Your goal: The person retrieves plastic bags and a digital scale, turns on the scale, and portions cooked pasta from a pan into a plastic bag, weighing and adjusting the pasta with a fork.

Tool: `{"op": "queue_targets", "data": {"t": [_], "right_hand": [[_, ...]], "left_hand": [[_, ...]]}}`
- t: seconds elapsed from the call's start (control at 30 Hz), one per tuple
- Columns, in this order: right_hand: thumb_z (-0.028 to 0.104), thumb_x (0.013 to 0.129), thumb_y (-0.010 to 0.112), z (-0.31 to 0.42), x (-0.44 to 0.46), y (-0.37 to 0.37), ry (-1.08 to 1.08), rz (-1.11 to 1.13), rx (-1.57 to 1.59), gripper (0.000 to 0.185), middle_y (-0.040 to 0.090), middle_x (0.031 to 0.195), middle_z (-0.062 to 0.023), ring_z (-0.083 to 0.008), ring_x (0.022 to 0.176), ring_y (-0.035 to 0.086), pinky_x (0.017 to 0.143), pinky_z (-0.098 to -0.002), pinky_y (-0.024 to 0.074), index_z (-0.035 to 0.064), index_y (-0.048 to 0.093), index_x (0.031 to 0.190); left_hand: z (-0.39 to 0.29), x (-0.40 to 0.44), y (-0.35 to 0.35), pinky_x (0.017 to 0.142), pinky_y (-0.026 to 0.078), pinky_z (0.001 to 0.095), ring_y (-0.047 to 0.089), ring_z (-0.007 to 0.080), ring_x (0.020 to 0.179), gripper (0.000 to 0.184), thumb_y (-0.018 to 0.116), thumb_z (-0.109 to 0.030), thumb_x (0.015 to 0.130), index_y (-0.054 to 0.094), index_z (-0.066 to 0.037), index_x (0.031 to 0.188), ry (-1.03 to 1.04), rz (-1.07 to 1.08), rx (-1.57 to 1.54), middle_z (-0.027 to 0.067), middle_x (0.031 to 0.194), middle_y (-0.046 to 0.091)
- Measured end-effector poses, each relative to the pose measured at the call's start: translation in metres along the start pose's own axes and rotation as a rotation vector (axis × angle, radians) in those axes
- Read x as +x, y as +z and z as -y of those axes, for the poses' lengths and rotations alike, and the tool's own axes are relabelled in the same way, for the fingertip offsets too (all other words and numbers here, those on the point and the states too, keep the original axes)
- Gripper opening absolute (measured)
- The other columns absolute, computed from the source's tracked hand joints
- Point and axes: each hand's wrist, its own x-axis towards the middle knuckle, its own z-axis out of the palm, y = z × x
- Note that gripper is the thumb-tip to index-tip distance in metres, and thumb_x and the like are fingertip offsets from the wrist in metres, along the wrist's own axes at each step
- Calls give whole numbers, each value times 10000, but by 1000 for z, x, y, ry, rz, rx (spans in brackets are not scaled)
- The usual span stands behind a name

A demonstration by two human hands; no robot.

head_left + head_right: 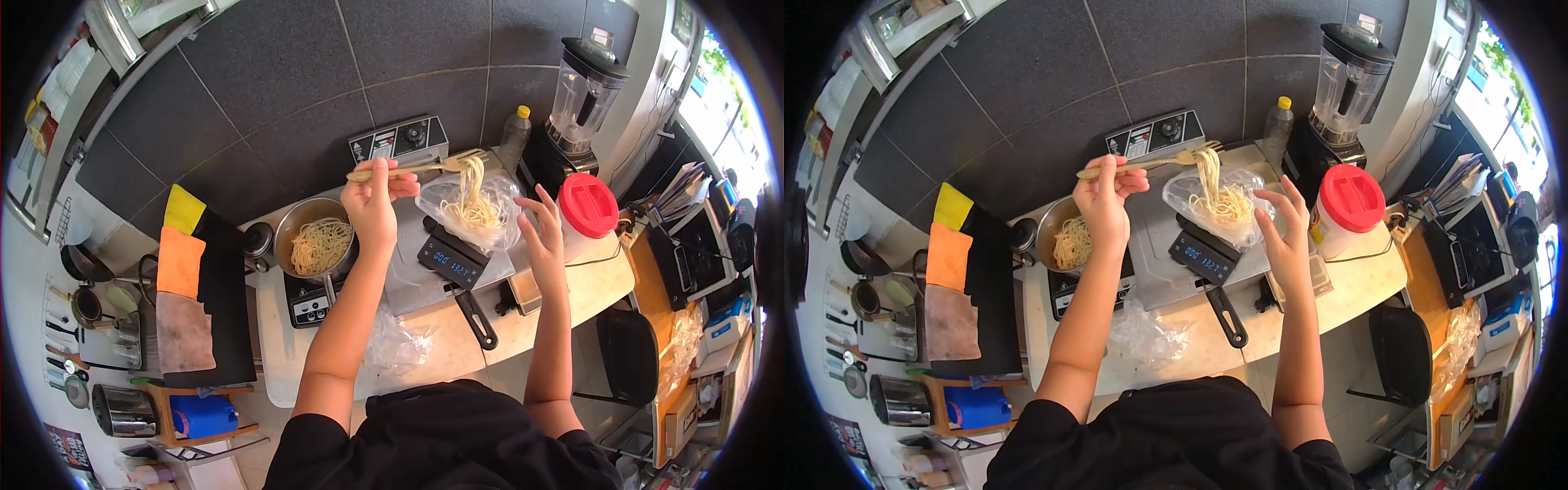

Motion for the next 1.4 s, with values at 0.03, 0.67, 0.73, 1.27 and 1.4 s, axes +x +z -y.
{"op": "queue_targets", "data": {"t": [0.03,0.67,0.73,1.27,1.4], "right_hand": [[190,814,563,0,1,-1,1,-3,-1,236,352,1320,-134,-279,1233,303,1008,-378,219,99,597,1028],[172,844,514,27,0,13,-22,-50,256,272,410,1286,-130,-181,1158,391,976,-291,252,18,549,1066],[164,844,514,32,-2,20,-33,-31,267,268,411,1286,-131,-180,1162,389,975,-289,252,15,549,1063],[128,836,535,74,-30,156,-27,314,364,188,418,1263,-114,-268,1268,279,1021,-354,209,76,575,1012],[147,836,543,67,-41,190,12,348,379,190,425,1249,-147,-277,1250,305,1015,-361,221,72,575,1008]], "left_hand": [[-2,3,1,527,514,274,597,170,541,177,475,-143,885,531,21,847,9,13,-12,145,675,607],[-73,51,10,523,526,285,607,196,550,174,486,-129,869,529,36,829,113,-10,-78,165,663,599],[-85,57,2,525,527,287,608,198,552,176,489,-129,867,531,37,826,131,-32,-84,166,664,599],[-173,61,-168,562,525,276,610,177,599,167,518,-143,855,550,20,839,211,-210,196,131,695,612],[-134,52,-218,556,522,280,608,173,597,180,504,-161,876,547,11,842,74,-222,263,128,697,613]]}}
